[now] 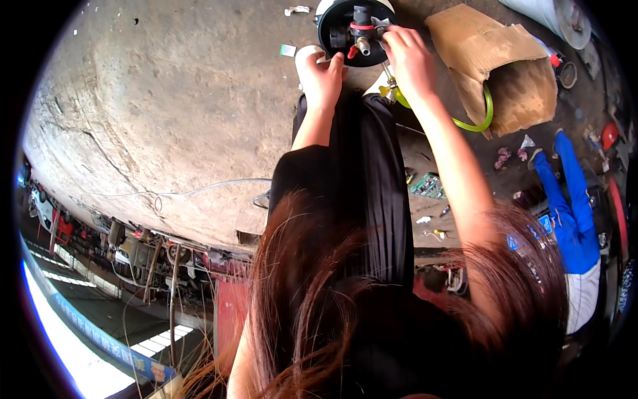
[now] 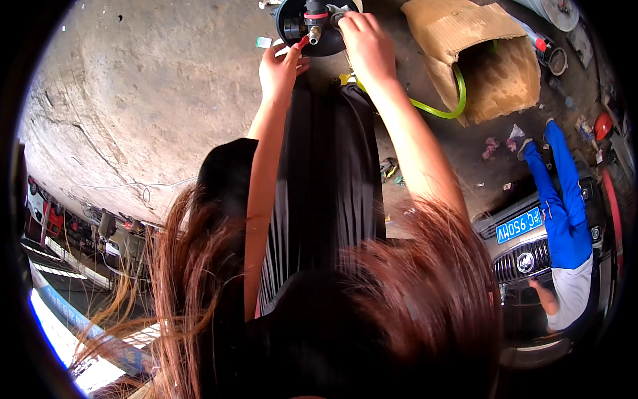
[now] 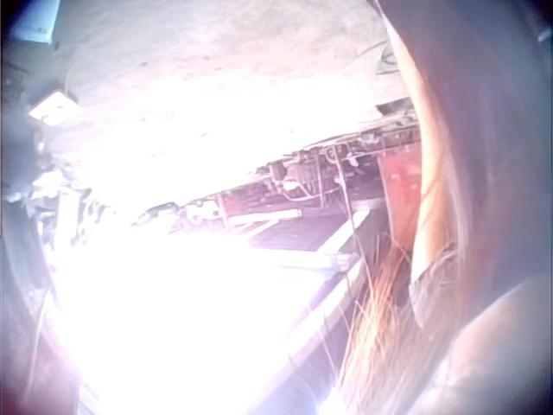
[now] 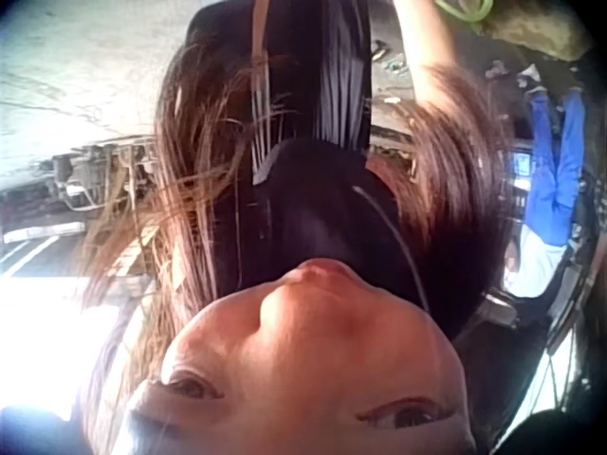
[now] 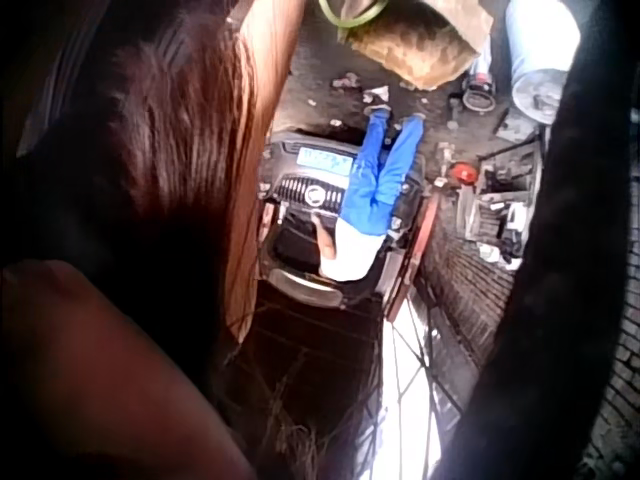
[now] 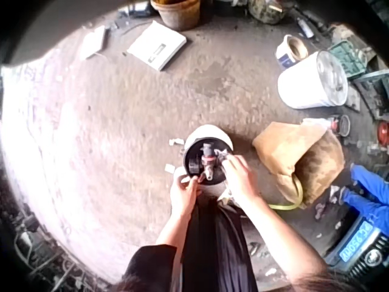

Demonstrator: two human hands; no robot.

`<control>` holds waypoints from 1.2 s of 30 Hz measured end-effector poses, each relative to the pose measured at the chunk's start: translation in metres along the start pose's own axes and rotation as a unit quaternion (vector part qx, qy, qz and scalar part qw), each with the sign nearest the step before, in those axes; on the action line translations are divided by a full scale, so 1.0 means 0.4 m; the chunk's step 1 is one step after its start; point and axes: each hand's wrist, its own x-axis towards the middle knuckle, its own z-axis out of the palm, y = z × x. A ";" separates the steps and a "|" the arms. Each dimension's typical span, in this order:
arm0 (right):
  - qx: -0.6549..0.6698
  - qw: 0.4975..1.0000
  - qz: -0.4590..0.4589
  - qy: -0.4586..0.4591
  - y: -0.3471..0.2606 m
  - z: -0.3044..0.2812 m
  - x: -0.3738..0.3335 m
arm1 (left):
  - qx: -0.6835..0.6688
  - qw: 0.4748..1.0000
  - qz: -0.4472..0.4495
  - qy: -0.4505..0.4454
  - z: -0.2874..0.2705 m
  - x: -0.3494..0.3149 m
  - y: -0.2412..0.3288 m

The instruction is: The person assembles a handheld pressure sprayer by attaching a green hose to a white tank and connecting a metal spray gun. They wipe the components with a cloth and manipulate the parts to secure the connections.

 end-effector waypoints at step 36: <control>-0.258 0.915 -0.156 -0.267 -0.016 -0.071 0.030 | 0.388 0.912 0.126 0.034 0.030 0.099 0.075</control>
